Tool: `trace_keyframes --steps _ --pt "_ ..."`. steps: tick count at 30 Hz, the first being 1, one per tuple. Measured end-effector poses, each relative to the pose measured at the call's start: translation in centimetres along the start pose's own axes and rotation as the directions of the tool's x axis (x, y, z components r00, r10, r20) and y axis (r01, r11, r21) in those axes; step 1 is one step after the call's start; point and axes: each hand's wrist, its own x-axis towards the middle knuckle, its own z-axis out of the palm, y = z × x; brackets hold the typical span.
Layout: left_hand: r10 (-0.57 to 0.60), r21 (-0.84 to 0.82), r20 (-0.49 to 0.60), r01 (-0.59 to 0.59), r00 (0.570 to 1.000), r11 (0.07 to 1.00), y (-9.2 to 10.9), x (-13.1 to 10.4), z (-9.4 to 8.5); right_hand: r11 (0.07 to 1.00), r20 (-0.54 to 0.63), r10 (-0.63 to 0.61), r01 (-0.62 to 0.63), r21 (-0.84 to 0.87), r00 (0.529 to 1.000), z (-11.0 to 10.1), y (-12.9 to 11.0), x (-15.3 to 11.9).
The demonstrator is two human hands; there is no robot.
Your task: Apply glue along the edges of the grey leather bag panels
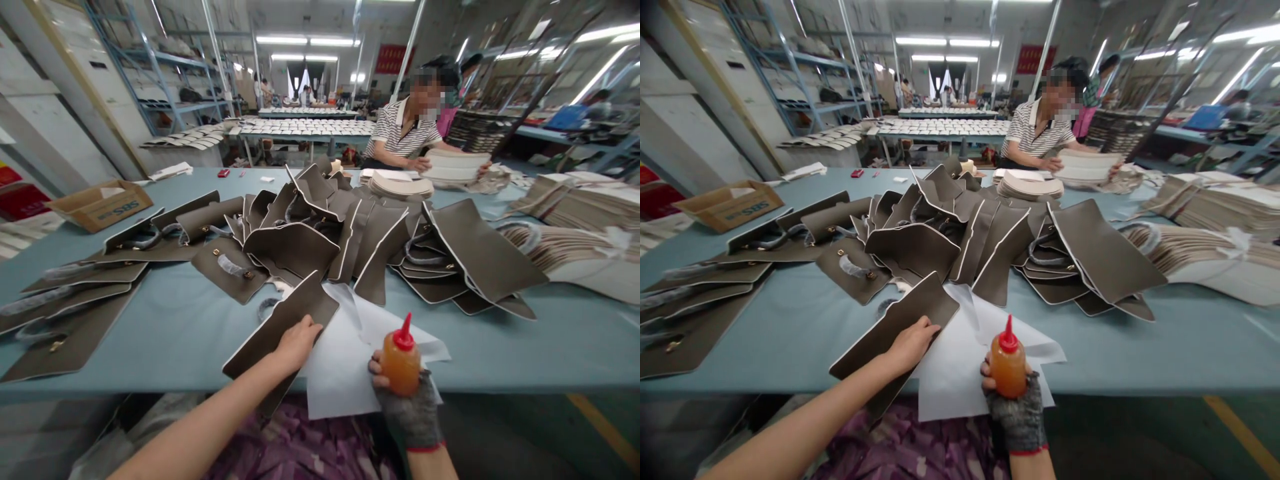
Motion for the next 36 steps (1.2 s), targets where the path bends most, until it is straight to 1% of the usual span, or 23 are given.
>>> trace_keyframes --steps 2,4,6,9,11,15,17,19,21,23,26,30,32,33,34,35,36 --pt "0.032 0.073 0.02 -0.033 0.999 0.997 0.2 -0.3 0.1 0.962 0.055 0.117 -0.127 0.24 0.992 0.2 0.6 1.4" --pt "0.075 0.13 0.045 -0.08 0.996 0.988 0.3 -0.7 -0.1 0.902 0.064 0.183 -0.193 0.385 0.981 0.2 1.1 2.4" --pt "0.123 0.166 0.079 -0.135 0.989 0.977 0.2 -0.9 -0.5 0.895 0.054 0.197 -0.202 0.398 0.979 -0.1 1.5 2.8" --pt "0.177 0.185 0.137 -0.201 0.975 0.962 -0.1 -0.8 -1.4 0.9 0.053 0.192 -0.198 0.388 0.98 -0.4 1.8 2.6" --pt "0.202 0.175 0.188 -0.235 0.961 0.956 -0.2 -0.1 -2.1 0.893 0.034 0.205 -0.201 0.403 0.978 -0.4 1.8 2.4" --pt "0.233 0.13 0.312 -0.284 0.921 0.95 -0.1 2.5 -3.3 0.882 -0.002 0.235 -0.212 0.421 0.972 0.0 1.8 2.3" --pt "0.24 0.115 0.355 -0.297 0.903 0.948 0.1 3.6 -3.7 0.885 -0.012 0.245 -0.219 0.411 0.969 0.2 1.7 2.2" --pt "0.245 0.106 0.376 -0.304 0.894 0.947 0.1 4.1 -4.0 0.889 -0.018 0.255 -0.227 0.397 0.967 0.4 1.6 2.2" --pt "0.254 0.097 0.379 -0.311 0.89 0.945 0.0 3.8 -4.3 0.901 -0.024 0.237 -0.211 0.379 0.971 0.4 1.6 2.1" --pt "0.263 0.09 0.369 -0.316 0.892 0.945 -0.3 2.8 -4.5 0.916 -0.018 0.212 -0.192 0.353 0.977 0.3 1.6 2.1" --pt "0.274 0.088 0.322 -0.316 0.906 0.944 -0.7 -0.1 -4.4 0.927 0.009 0.2 -0.193 0.321 0.98 0.1 1.8 2.1" --pt "0.272 0.122 0.231 -0.305 0.934 0.944 -1.1 -4.5 -2.6 0.928 0.029 0.202 -0.201 0.313 0.979 -0.2 1.9 2.2" --pt "0.287 0.171 0.182 -0.317 0.941 0.933 -1.4 -6.0 -1.9 0.926 0.046 0.214 -0.218 0.307 0.976 -0.8 2.1 2.9" --pt "0.306 0.2 0.157 -0.333 0.939 0.921 -1.6 -6.6 -1.9 0.926 0.065 0.233 -0.242 0.29 0.97 -1.2 2.2 3.6" --pt "0.317 0.234 0.117 -0.336 0.941 0.912 -1.9 -7.0 -2.1 0.927 0.083 0.257 -0.27 0.261 0.963 -1.7 2.4 4.3" --pt "0.298 0.274 0.057 -0.302 0.953 0.913 -2.2 -7.3 -2.5 0.928 0.104 0.296 -0.312 0.206 0.949 -2.2 2.6 5.2" --pt "0.234 0.308 -0.028 -0.214 0.972 0.927 -2.5 -7.5 -3.2 0.931 0.116 0.321 -0.336 0.141 0.94 -2.6 2.8 6.1"
